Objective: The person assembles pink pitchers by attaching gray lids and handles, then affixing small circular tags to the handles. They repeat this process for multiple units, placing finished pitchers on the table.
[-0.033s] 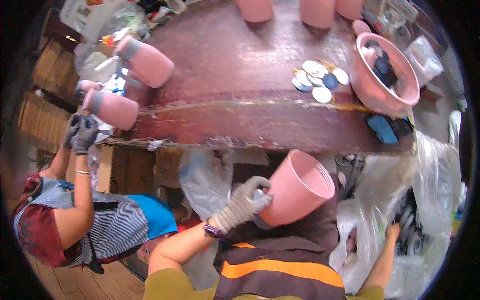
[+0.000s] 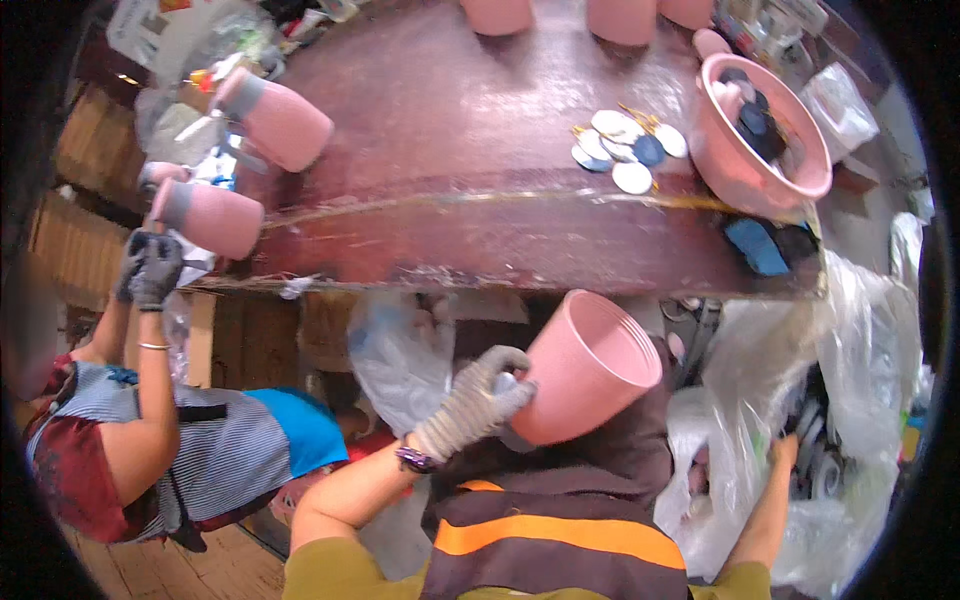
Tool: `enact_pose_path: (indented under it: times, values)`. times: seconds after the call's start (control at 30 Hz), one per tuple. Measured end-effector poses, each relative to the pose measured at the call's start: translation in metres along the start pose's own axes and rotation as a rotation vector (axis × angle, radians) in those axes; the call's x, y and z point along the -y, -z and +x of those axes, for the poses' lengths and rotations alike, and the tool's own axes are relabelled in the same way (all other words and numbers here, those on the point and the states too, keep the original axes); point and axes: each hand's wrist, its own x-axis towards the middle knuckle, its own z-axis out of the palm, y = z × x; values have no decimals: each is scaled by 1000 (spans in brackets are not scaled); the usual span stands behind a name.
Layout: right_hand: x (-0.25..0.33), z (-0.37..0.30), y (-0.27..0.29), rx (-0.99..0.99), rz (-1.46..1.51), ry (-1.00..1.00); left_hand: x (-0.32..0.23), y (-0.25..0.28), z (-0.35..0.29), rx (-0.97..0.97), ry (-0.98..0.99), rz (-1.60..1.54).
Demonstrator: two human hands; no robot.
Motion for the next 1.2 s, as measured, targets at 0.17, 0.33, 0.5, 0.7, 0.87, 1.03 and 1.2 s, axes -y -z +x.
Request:
enact_pose_path:
  times: [0.17,0.33,0.5,0.7,0.87,1.03,1.2]
  values:
    - [36,-13,54,-374,-23,-61,-3,-2,-10,-8,16,-28]
    - [13,11,41,-307,-99,-115,-3,1,-12,7,18,-19]
    - [56,10,59,-67,-132,-56,-3,-1,-25,-49,30,32]
    - [-10,33,12,-86,217,-59,3,-3,-8,12,6,-24]
    - [30,5,16,-335,95,-127,1,-3,-14,-8,-1,8]
    - [36,1,34,-94,50,-60,-2,-4,-21,-23,42,2]
    - [-40,9,28,-260,342,28,-6,-1,-12,52,25,-8]
